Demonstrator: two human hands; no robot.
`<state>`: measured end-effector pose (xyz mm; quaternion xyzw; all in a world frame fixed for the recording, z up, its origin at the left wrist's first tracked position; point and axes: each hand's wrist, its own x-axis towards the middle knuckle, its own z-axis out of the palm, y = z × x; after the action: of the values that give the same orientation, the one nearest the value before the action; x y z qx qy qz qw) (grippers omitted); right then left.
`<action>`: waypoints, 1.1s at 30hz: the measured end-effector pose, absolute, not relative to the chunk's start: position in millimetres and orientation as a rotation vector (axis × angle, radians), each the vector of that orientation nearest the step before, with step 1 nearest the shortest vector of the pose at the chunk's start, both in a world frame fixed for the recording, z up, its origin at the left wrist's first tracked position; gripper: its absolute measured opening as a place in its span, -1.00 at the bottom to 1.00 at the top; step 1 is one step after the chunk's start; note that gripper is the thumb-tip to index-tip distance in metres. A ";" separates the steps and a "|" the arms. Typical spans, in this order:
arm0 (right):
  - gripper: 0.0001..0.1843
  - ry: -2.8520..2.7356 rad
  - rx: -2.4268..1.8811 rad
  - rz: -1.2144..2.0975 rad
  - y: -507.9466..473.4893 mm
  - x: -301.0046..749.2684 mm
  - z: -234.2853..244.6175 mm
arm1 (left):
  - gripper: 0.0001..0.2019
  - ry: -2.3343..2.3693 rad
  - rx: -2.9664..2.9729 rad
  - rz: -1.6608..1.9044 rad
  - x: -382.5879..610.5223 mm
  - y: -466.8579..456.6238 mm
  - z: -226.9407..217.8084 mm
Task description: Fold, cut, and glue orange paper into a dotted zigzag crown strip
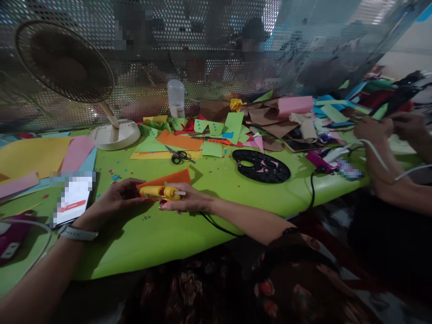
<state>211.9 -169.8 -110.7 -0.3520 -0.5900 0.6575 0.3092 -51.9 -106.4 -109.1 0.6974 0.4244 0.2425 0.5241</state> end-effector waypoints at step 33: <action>-0.52 -1.520 -0.967 1.759 -171.2 213.2 -110.8 | -0.43 1.027 1.648 0.588 -51.1 -107.8 -106.9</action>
<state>213.2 -171.2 -110.8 -0.3655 -0.5745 0.6650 0.3067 -51.1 -107.8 -106.9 0.6897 0.4298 0.2459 0.5284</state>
